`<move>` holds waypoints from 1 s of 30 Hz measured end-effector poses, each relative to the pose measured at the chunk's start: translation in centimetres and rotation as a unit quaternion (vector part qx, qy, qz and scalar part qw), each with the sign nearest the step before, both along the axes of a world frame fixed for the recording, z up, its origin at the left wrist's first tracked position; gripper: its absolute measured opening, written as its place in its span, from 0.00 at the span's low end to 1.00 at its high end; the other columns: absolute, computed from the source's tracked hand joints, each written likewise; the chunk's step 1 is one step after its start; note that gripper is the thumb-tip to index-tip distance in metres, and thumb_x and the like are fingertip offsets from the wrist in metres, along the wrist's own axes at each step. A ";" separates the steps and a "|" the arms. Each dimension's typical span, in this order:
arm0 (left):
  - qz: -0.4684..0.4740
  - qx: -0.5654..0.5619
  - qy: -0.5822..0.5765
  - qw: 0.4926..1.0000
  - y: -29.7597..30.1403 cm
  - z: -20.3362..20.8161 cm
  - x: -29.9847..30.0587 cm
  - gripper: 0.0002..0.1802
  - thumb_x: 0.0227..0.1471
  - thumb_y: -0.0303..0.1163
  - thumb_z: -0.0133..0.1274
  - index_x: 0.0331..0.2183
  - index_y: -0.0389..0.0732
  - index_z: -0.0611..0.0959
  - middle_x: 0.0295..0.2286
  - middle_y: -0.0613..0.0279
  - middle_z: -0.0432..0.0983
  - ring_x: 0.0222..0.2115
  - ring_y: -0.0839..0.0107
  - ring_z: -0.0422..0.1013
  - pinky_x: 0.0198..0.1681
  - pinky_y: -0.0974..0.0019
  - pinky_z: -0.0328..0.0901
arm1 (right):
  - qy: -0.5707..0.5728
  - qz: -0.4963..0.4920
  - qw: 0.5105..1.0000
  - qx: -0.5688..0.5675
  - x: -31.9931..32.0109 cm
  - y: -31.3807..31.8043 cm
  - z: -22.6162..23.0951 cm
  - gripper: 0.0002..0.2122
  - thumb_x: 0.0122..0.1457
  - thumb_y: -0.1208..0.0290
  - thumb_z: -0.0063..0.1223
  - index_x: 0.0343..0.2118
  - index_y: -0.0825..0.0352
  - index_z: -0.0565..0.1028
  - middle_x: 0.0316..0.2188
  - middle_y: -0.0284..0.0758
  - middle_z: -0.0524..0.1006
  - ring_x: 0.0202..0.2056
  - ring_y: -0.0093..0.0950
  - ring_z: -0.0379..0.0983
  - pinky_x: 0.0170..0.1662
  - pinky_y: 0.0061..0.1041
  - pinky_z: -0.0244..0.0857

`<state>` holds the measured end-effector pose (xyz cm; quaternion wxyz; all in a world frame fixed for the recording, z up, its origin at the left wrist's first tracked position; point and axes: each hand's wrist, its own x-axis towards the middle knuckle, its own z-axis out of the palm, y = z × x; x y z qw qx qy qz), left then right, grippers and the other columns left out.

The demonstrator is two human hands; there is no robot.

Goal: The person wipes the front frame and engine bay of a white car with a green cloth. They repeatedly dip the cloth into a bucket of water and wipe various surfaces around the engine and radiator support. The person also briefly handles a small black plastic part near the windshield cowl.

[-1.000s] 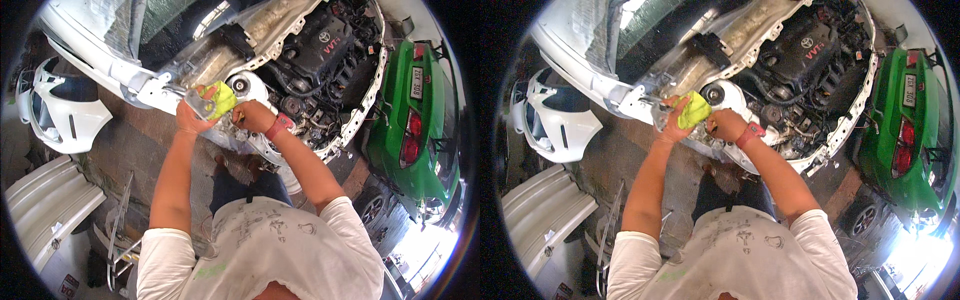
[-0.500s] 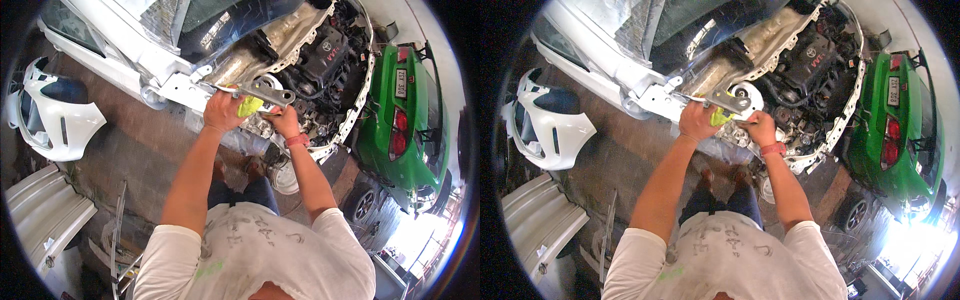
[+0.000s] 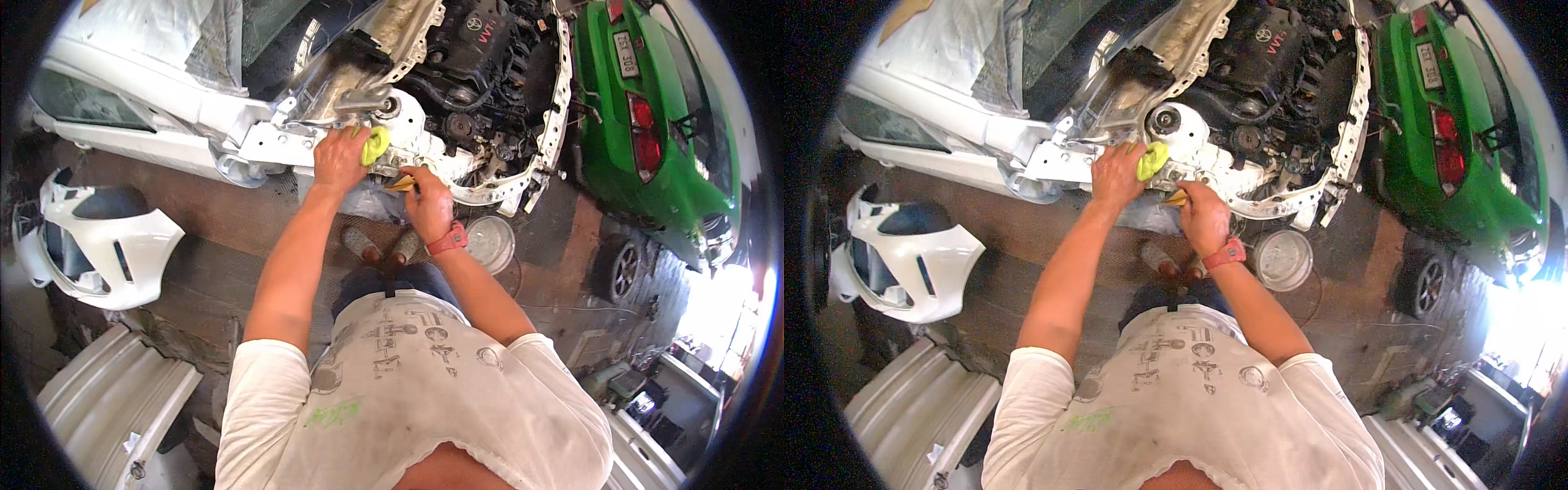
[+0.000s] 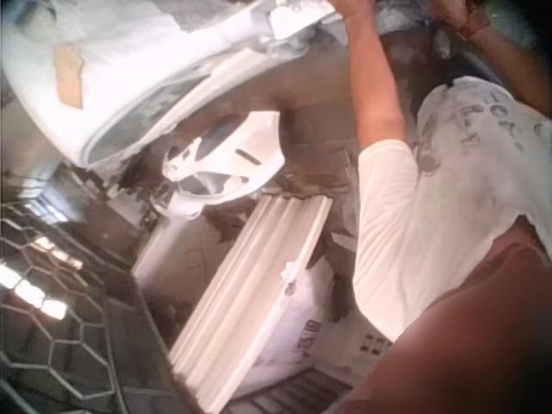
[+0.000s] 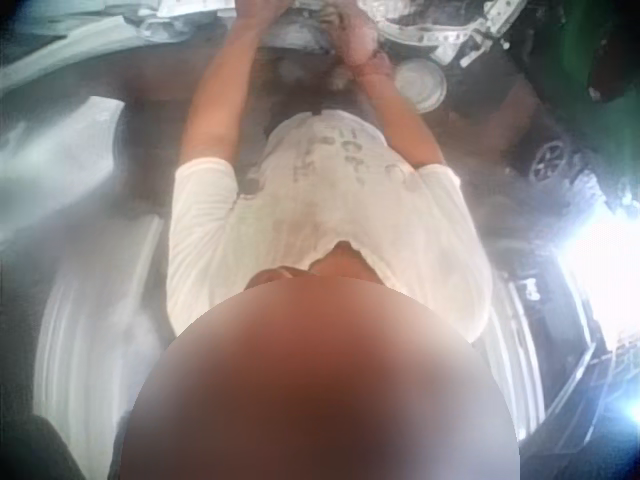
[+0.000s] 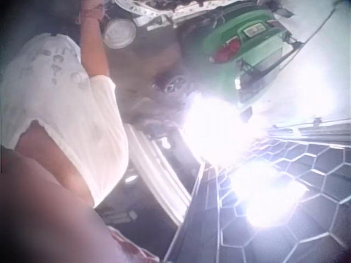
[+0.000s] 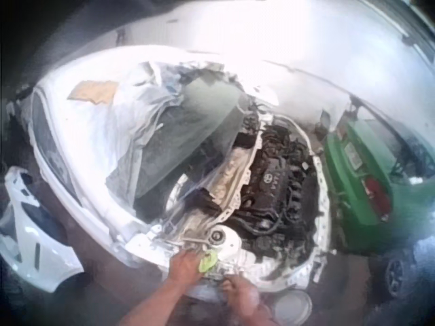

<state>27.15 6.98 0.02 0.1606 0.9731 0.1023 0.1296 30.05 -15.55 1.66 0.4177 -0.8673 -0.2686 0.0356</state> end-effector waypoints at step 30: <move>0.219 -0.787 0.123 0.563 10.2 2.9 -13.6 0.29 0.60 0.43 0.67 0.58 0.42 0.80 0.48 0.61 0.83 0.47 0.66 0.80 0.50 0.60 0.74 | -0.213 0.085 0.857 -0.461 -2.6 9.6 -1.0 0.24 0.66 0.73 0.46 0.65 0.69 0.72 0.68 0.45 0.72 0.74 0.45 0.59 0.78 0.58 0.40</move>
